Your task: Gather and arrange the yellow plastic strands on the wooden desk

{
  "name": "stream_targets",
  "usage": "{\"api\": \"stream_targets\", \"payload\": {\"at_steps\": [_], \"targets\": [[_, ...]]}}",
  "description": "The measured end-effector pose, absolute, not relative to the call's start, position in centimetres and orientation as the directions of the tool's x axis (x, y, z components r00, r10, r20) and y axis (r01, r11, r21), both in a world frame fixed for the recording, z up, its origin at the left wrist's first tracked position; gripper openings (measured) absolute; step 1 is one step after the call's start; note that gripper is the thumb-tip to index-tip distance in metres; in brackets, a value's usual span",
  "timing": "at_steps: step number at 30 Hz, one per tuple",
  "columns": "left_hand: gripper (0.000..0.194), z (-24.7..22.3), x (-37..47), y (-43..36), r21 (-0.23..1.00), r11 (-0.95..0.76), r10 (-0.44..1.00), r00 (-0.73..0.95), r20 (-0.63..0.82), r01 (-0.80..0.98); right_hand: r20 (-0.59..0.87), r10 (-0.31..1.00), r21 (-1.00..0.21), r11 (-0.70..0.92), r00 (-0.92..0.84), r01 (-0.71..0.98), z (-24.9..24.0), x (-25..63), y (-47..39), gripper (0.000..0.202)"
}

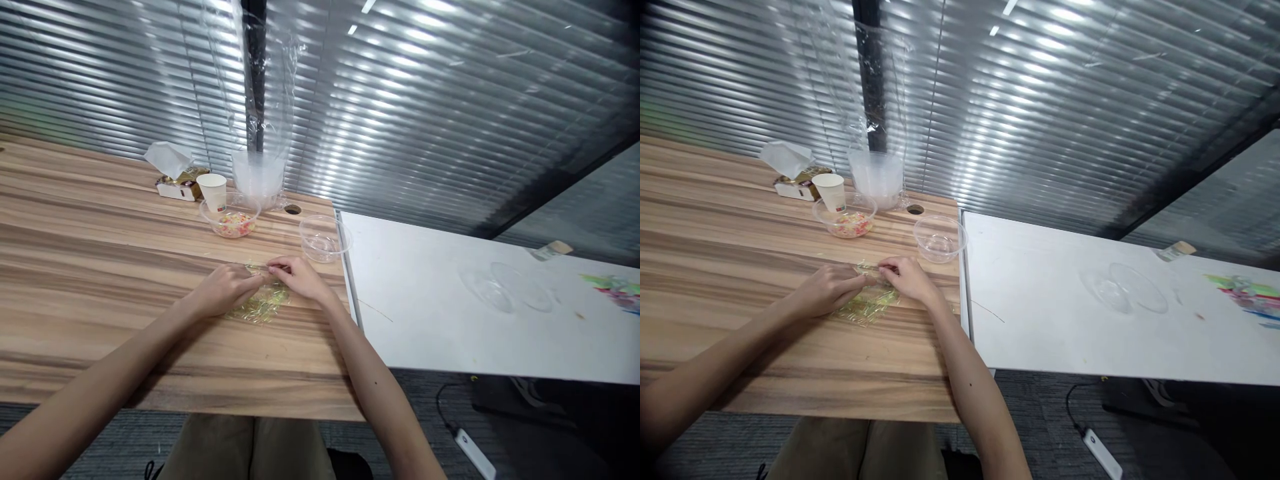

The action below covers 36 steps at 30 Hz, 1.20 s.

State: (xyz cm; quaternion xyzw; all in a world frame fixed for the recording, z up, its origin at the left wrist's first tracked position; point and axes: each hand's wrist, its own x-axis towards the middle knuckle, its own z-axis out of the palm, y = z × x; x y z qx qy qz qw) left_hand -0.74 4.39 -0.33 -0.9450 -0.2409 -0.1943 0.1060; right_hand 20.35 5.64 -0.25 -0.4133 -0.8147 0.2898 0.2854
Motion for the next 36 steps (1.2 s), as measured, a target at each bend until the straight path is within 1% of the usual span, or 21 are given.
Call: {"api": "stream_targets", "payload": {"at_steps": [7, 12, 16, 19, 22, 28, 33, 36], "targets": [[0.025, 0.0, -0.4, 4.0, -0.018, -0.863, 0.470, 0.814, 0.340, 0.505, 0.196, 0.848, -0.716, 0.466, -0.492, 0.519, 0.0, 20.3, 5.5, 0.023], [0.026, -0.2, -0.4, 4.1, -0.037, -0.863, 0.463, 0.817, 0.345, 0.504, 0.193, 0.846, -0.722, 0.465, -0.497, 0.512, 0.0, 20.3, 5.5, 0.024], [0.034, -0.5, -0.4, 4.2, -0.067, -0.847, 0.450, 0.779, 0.437, 0.527, 0.196, 0.840, -0.726, 0.470, -0.505, 0.501, -0.1, 20.3, 5.6, 0.026], [0.042, -0.5, -0.5, 4.2, -0.036, -0.835, 0.443, 0.711, 0.546, 0.549, 0.217, 0.828, -0.733, 0.488, -0.518, 0.473, -0.2, 20.3, 5.6, 0.024], [0.043, -0.1, -0.7, 4.2, -0.033, -0.847, 0.394, 0.667, 0.632, 0.531, 0.232, 0.822, -0.734, 0.499, -0.520, 0.462, -0.2, 20.3, 5.6, 0.023], [0.036, 0.7, -1.0, 4.0, -0.007, -0.840, 0.397, 0.622, 0.675, 0.543, 0.203, 0.843, -0.734, 0.467, -0.498, 0.493, 0.0, 20.2, 5.4, 0.022], [0.032, 0.7, -1.2, 4.0, 0.092, -0.802, 0.460, 0.513, 0.724, 0.590, 0.201, 0.850, -0.749, 0.454, -0.487, 0.482, -0.1, 20.2, 5.5, 0.024], [0.032, 0.6, -1.3, 4.2, 0.129, -0.787, 0.480, 0.468, 0.742, 0.603, 0.198, 0.852, -0.750, 0.450, -0.485, 0.485, -0.1, 20.1, 5.5, 0.023]]}}
